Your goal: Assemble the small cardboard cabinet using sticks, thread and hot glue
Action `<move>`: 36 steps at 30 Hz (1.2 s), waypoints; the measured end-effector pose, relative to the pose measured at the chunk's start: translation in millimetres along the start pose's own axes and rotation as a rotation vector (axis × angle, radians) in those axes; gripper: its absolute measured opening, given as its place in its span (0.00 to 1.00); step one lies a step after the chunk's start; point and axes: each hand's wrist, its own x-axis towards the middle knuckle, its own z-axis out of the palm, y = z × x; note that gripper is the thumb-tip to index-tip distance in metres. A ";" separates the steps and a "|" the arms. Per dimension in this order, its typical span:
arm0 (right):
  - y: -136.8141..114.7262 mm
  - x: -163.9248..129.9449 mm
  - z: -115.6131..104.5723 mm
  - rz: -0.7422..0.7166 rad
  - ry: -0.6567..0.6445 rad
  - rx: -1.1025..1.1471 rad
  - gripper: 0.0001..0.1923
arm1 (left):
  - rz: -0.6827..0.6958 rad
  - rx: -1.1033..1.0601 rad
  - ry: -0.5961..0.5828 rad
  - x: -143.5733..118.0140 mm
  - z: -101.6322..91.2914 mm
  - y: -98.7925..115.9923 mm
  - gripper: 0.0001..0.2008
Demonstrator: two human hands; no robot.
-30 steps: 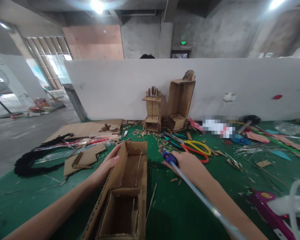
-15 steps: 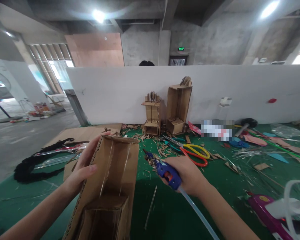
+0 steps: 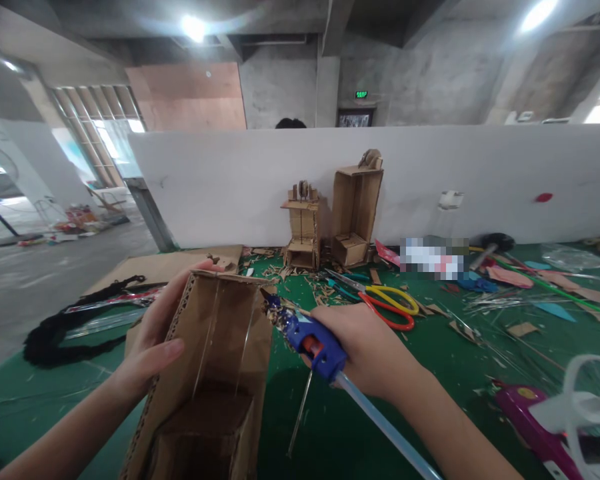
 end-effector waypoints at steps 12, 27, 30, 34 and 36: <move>-7.7 7.2 -8.8 0.044 0.051 -0.016 0.10 | 0.047 0.035 -0.011 4.4 3.1 5.1 0.33; -12.1 4.0 -13.3 0.028 0.153 0.089 0.09 | 0.107 0.015 -0.053 8.9 3.8 4.1 0.33; -11.9 4.2 -13.3 0.055 0.143 0.110 0.11 | 0.100 0.014 -0.056 9.0 2.8 2.7 0.33; -10.0 3.5 -14.3 0.098 0.105 0.150 0.14 | 0.043 0.006 -0.030 8.2 1.1 -0.7 0.33; -8.9 2.2 -14.1 0.095 0.091 0.155 0.15 | -0.006 -0.003 -0.011 7.4 0.3 -3.1 0.33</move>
